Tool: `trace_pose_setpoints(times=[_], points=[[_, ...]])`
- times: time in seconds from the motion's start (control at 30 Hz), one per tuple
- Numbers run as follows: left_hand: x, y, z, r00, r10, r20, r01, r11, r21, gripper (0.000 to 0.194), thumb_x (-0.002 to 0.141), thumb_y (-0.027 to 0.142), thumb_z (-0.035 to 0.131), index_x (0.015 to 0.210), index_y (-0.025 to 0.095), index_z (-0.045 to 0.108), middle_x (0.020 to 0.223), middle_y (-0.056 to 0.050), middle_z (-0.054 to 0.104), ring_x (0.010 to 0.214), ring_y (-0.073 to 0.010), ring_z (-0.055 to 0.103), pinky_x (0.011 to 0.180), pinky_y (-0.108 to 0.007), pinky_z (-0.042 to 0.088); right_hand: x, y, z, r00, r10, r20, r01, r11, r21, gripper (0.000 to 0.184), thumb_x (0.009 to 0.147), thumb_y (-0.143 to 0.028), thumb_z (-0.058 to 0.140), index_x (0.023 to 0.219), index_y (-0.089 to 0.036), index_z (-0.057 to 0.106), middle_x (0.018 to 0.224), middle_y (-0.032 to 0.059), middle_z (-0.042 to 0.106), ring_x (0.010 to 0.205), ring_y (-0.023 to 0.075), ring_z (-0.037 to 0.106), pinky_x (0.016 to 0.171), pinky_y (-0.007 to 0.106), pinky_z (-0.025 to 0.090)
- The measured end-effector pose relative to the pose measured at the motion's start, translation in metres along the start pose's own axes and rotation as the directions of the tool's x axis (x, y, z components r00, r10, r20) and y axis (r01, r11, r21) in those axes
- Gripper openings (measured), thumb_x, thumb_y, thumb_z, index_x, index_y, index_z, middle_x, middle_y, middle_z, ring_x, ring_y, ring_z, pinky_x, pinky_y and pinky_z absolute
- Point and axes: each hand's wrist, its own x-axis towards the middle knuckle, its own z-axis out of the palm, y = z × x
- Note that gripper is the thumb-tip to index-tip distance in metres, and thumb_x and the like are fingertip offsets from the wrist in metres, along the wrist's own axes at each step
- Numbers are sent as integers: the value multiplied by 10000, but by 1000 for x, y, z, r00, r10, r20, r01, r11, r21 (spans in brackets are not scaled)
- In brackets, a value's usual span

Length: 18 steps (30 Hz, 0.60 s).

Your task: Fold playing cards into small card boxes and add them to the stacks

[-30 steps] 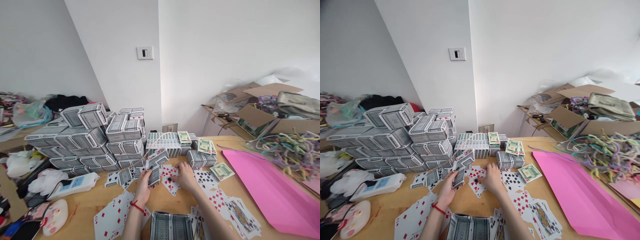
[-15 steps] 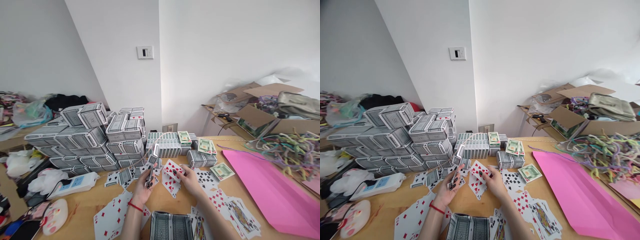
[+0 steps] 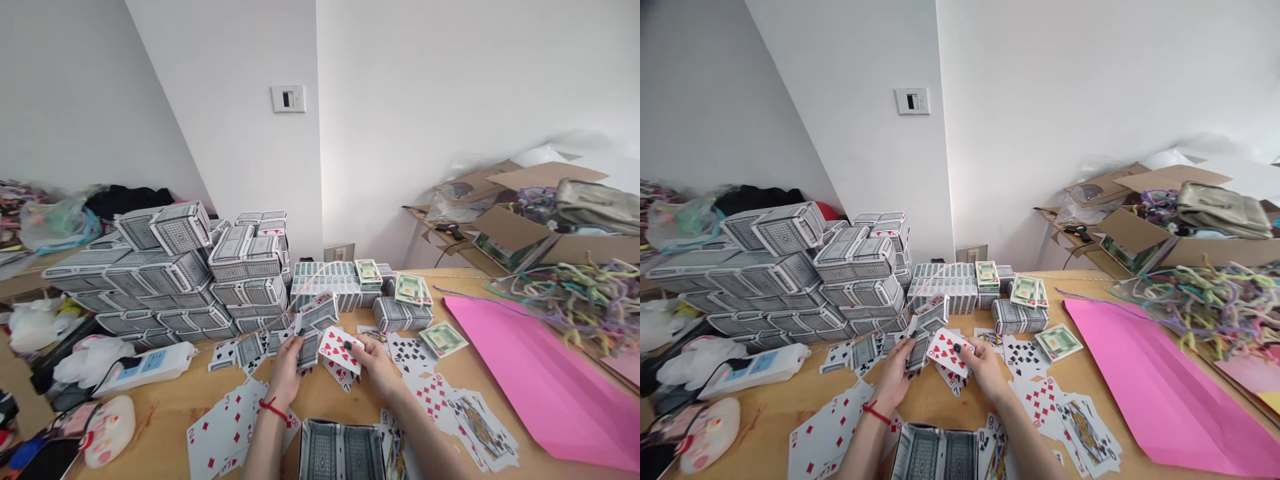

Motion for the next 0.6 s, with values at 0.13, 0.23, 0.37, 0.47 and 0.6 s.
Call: trace_pose_setpoints(times=[0.13, 0.23, 0.37, 0.47, 0.6], points=[[0, 1, 0, 1000, -20, -16, 19, 1000, -19, 213, 579, 317, 675, 708, 179, 576, 571, 43, 605, 447, -93, 532, 386, -182, 320, -1, -1, 0, 1000, -19, 3, 19, 1000, 0, 280, 724, -432, 611, 681, -162, 550, 534, -23, 520, 420, 77, 412, 416, 192, 320], [0, 1, -1, 1000, -14, -11, 14, 1000, -8, 202, 576, 317, 675, 678, 180, 568, 548, 47, 600, 426, -88, 521, 373, -180, 300, -1, -2, 0, 1000, -17, 24, 17, 1000, -17, 285, 737, -434, 597, 695, -154, 561, 521, -29, 512, 391, 65, 399, 385, 185, 317], [0, 2, 0, 1000, 11, -20, -10, 1000, 5, 193, 575, 314, 675, 662, 175, 574, 527, 45, 601, 407, -85, 516, 372, -176, 291, -1, -2, 0, 999, -29, 28, 30, 999, -45, 296, 744, -440, 586, 696, -150, 555, 504, -32, 513, 369, 65, 417, 358, 179, 325], [0, 2, 0, 999, 29, -19, -28, 999, 14, 196, 581, 318, 671, 682, 170, 594, 539, 36, 616, 415, -90, 531, 376, -175, 289, -1, -3, 1, 999, -30, 35, 32, 998, -57, 309, 745, -454, 577, 697, -149, 556, 483, -32, 520, 350, 69, 427, 345, 181, 328], [0, 1, 0, 999, 45, -15, -45, 999, 25, 212, 594, 332, 664, 715, 166, 610, 562, 27, 631, 435, -96, 544, 388, -177, 304, -1, -5, 2, 999, -23, 31, 25, 998, -60, 312, 740, -463, 575, 686, -157, 544, 494, -29, 536, 353, 74, 441, 351, 188, 335]])
